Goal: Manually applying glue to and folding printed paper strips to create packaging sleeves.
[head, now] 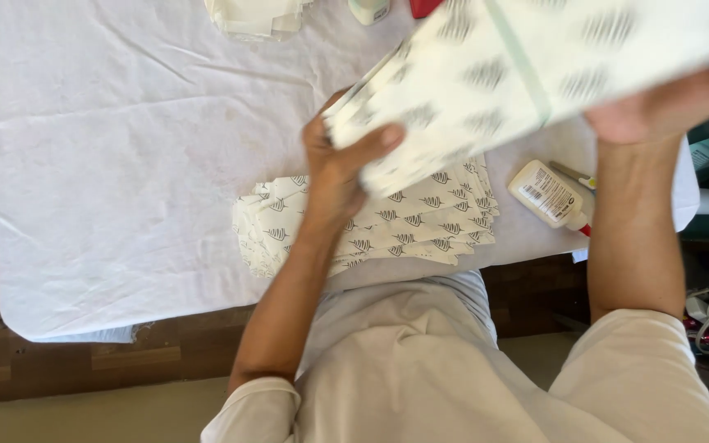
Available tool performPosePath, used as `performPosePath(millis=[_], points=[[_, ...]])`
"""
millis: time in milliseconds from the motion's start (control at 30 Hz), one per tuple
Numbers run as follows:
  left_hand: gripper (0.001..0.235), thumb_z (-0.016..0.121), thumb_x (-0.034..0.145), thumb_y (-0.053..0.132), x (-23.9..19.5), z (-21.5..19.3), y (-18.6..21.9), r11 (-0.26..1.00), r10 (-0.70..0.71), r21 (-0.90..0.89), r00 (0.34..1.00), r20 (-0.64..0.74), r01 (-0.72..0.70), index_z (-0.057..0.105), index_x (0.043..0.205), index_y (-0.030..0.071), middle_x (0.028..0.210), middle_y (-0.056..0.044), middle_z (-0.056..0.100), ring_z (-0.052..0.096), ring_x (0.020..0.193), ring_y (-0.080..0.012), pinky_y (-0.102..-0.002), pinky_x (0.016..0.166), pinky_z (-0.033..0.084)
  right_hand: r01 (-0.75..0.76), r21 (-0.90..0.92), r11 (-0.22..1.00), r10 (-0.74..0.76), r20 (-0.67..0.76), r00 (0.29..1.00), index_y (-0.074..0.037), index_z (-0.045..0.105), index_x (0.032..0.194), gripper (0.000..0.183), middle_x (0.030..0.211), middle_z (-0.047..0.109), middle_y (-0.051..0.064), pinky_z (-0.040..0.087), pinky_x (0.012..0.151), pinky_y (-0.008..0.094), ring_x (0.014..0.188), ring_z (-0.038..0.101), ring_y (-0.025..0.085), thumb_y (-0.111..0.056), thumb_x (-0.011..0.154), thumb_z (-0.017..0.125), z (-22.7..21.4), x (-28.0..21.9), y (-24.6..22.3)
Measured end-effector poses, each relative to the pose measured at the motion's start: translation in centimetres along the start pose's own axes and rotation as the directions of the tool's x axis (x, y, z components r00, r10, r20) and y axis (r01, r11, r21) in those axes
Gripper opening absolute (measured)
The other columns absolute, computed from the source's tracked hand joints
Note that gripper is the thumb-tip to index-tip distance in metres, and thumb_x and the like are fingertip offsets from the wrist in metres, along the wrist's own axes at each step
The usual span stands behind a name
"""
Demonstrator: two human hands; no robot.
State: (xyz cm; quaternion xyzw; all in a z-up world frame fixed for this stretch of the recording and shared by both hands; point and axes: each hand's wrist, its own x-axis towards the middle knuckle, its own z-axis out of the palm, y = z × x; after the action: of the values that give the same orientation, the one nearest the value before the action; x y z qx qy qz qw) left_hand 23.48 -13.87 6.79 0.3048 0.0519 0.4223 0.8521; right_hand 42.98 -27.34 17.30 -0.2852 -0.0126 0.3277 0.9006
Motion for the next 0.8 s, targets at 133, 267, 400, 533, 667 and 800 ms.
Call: performPosePath(millis=[133, 267, 400, 533, 667, 800], points=[[0.026, 0.090, 0.063, 0.000, -1.7, -2.4, 6.2, 0.877, -0.334, 0.366, 0.942, -0.001, 0.312, 0.071, 0.078, 0.009, 0.073, 0.001, 0.068, 0.063, 0.065, -0.0107, -0.024, 0.053, 0.052, 0.089, -0.583, 0.807, 0.101, 0.285, 0.953, -0.012, 0.053, 0.146, 0.112, 0.118, 0.058, 0.001, 0.041, 0.081, 0.038, 0.100, 0.052, 0.018, -0.078, 0.056, 0.044, -8.2, -0.1, -3.3], [0.034, 0.090, 0.061, 0.002, -2.7, -2.4, 9.2, 0.610, -0.598, 0.587, 0.795, -0.101, 0.533, 0.079, 0.093, -0.003, 0.092, -0.011, 0.080, 0.073, 0.080, -0.0154, -0.026, 0.063, 0.061, -0.048, -0.940, 0.338, 0.840, 0.278, 0.466, 0.004, 0.034, 0.158, 0.110, 0.135, 0.070, 0.028, 0.067, 0.092, 0.055, 0.122, 0.073, 0.038, -0.054, 0.078, 0.082, -13.2, 3.0, -7.4], [0.037, 0.089, 0.057, -0.001, -2.4, -4.0, 8.2, 0.491, -0.661, 0.558, 0.703, -0.262, 0.670, 0.079, 0.091, -0.007, 0.091, -0.015, 0.080, 0.073, 0.076, -0.0189, -0.029, 0.055, 0.060, 0.049, -0.964, 0.263, 0.865, 0.258, 0.430, -0.013, 0.044, 0.151, 0.088, 0.114, 0.083, 0.016, 0.074, 0.051, 0.029, 0.089, 0.085, 0.024, -0.009, 0.073, 0.086, -12.9, -1.1, -2.6], [0.032, 0.083, 0.070, 0.013, -1.3, -7.1, 6.8, 0.558, -0.726, 0.350, 0.648, -0.233, 0.752, 0.074, 0.096, -0.003, 0.089, -0.015, 0.077, 0.074, 0.076, -0.0232, -0.036, 0.059, 0.062, -0.069, -0.947, 0.313, 0.662, 0.166, 0.731, 0.005, 0.072, 0.124, 0.060, 0.103, 0.082, 0.018, 0.067, 0.064, 0.031, 0.083, 0.079, 0.025, 0.004, 0.065, 0.084, -15.6, -1.9, -3.4], [0.075, 0.065, 0.085, 0.055, 0.0, -5.7, 8.8, 0.799, -0.582, -0.187, 0.813, -0.002, 0.572, 0.049, 0.133, -0.001, 0.127, -0.038, 0.063, 0.060, 0.109, -0.0695, -0.055, 0.071, 0.065, 0.204, -0.865, 0.459, 0.302, 0.368, 0.880, -0.006, 0.067, 0.132, 0.063, 0.115, 0.076, 0.008, 0.067, 0.066, 0.018, 0.084, 0.078, 0.011, -0.003, 0.071, 0.080, -16.5, -0.2, -9.0], [0.050, 0.062, 0.094, 0.045, -1.1, -5.4, 8.8, 0.878, -0.473, 0.016, 0.873, -0.120, 0.478, 0.061, 0.121, 0.003, 0.128, -0.035, 0.067, 0.074, 0.088, -0.0501, -0.039, 0.063, 0.067, 0.057, -0.992, 0.113, 0.064, 0.065, 0.996, -0.027, 0.064, 0.155, 0.066, 0.120, 0.070, -0.007, 0.057, 0.062, 0.019, 0.085, 0.065, -0.001, -0.028, 0.091, 0.073, -19.2, 9.4, -14.2]])
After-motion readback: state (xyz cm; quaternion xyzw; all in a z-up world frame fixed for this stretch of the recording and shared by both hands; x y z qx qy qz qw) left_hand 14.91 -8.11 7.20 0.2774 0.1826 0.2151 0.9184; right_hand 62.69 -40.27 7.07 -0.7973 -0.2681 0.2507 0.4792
